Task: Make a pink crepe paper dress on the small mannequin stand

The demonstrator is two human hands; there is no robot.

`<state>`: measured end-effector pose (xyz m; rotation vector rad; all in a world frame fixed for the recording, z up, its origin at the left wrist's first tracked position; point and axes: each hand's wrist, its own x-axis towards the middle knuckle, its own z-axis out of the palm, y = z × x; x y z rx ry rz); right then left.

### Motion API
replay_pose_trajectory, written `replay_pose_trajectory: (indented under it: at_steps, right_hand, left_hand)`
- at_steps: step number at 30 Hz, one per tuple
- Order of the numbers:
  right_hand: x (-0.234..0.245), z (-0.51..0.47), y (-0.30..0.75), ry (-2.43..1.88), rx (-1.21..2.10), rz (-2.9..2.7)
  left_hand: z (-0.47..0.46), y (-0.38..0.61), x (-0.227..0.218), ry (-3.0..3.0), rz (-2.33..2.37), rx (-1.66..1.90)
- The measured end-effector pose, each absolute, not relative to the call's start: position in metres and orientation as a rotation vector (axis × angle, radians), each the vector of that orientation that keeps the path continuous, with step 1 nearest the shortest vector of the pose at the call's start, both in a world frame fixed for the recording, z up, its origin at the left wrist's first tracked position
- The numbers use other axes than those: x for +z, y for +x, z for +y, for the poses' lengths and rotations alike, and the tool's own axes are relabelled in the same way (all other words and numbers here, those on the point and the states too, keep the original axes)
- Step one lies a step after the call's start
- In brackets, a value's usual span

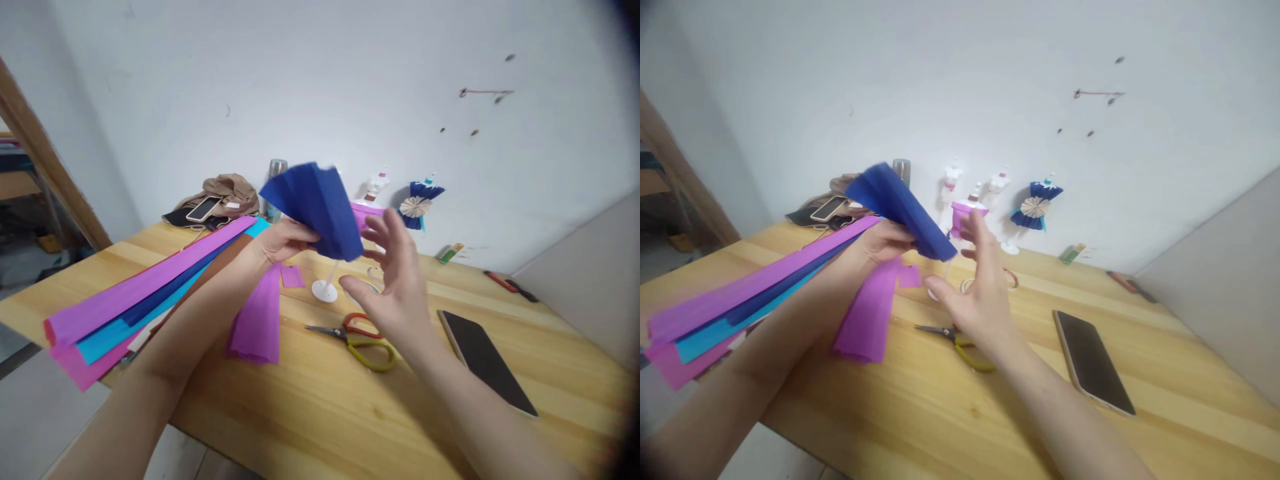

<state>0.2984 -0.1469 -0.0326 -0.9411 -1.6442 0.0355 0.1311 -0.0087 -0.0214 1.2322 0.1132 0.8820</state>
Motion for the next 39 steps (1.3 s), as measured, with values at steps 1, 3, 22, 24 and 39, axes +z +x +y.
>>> replay_pose_trajectory:
  at_steps: [1,3,22,24,39]
  right_hand:
    - [-0.03,-0.143,0.305,-0.936,0.089,-1.61]
    - [-0.027,-0.137,0.316,-0.931,0.218,-1.524]
    - [-0.004,-0.128,0.346,-1.015,0.555,-1.144]
    - [-0.004,-0.126,0.347,-1.014,0.593,-1.147]
    - [-0.003,-0.119,0.35,-1.02,0.641,-1.172]
  left_hand:
    - [-0.016,0.137,-0.021,1.289,0.104,0.82]
    - [-0.027,0.146,-0.021,1.405,0.088,0.759]
    - [-0.034,0.146,-0.009,1.611,0.483,0.928]
    - [-0.034,0.145,-0.008,1.629,0.479,0.902]
    - [-0.025,0.143,-0.009,1.309,0.371,0.86]
